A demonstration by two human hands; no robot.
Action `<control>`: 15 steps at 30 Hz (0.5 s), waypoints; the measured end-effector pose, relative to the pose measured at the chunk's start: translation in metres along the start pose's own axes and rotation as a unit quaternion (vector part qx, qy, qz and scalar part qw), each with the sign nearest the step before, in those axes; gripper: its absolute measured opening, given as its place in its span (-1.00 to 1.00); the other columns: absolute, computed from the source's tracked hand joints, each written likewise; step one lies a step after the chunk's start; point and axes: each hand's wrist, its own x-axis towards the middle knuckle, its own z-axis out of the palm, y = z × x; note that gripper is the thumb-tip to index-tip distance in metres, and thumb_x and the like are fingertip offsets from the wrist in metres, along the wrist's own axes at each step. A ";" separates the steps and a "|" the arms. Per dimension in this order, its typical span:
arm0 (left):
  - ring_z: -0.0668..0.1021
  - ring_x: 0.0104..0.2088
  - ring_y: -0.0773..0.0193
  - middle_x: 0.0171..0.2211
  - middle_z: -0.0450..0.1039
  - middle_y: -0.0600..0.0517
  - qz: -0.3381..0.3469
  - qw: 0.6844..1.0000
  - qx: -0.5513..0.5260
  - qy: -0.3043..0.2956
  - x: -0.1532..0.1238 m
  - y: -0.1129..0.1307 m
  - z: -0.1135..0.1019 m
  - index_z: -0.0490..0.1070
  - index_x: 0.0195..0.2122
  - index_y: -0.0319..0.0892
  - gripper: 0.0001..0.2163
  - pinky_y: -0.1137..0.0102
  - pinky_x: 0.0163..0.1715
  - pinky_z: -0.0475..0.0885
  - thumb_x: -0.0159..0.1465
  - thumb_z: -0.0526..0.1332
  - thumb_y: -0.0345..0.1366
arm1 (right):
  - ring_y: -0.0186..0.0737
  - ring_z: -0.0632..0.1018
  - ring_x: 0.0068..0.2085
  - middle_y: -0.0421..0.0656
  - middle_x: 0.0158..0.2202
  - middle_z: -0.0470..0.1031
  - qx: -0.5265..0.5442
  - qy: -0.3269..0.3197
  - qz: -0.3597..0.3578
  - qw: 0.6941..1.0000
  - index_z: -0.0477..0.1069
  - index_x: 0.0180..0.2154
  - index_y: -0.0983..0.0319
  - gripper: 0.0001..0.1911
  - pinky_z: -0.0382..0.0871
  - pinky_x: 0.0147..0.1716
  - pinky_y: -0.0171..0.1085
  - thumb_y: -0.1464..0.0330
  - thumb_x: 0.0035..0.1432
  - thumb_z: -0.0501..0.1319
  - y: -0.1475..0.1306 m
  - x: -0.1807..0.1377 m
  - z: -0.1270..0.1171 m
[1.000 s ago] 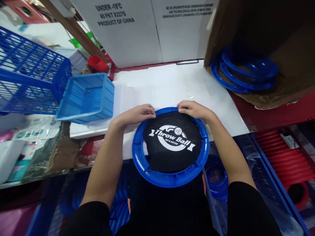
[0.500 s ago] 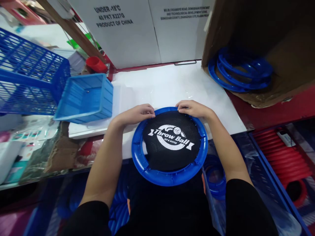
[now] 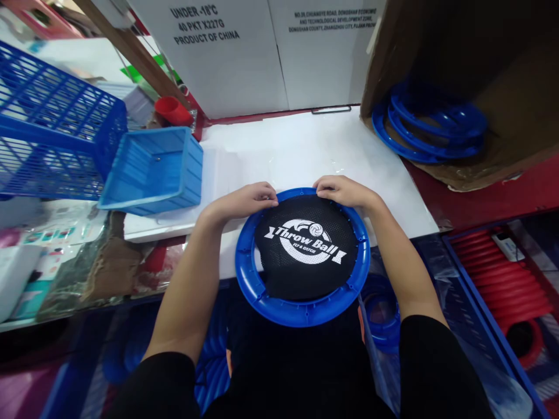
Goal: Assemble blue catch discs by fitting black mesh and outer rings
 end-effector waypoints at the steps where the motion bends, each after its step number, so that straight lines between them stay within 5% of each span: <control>1: 0.57 -0.14 0.13 -0.15 0.54 -0.07 0.001 1.000 0.001 0.000 0.000 0.000 0.000 0.59 -0.26 -0.10 -0.76 0.19 0.03 0.50 0.34 0.21 -0.09 | 0.05 0.58 0.13 -0.06 0.12 0.63 0.003 -0.002 0.001 1.000 0.56 -0.27 0.11 -0.69 0.38 0.29 0.10 0.04 0.33 0.24 0.000 0.000 0.000; 15: 0.57 -0.14 0.13 -0.16 0.53 -0.06 -0.009 1.000 0.016 -0.002 -0.003 0.006 -0.003 0.58 -0.27 -0.11 -0.80 0.19 0.04 0.51 0.36 0.21 -0.15 | 0.03 0.61 0.09 -0.06 0.07 0.66 -0.032 0.033 -0.014 0.999 0.59 -0.33 0.12 -0.76 0.43 0.26 0.12 0.16 0.30 0.25 0.004 0.004 0.005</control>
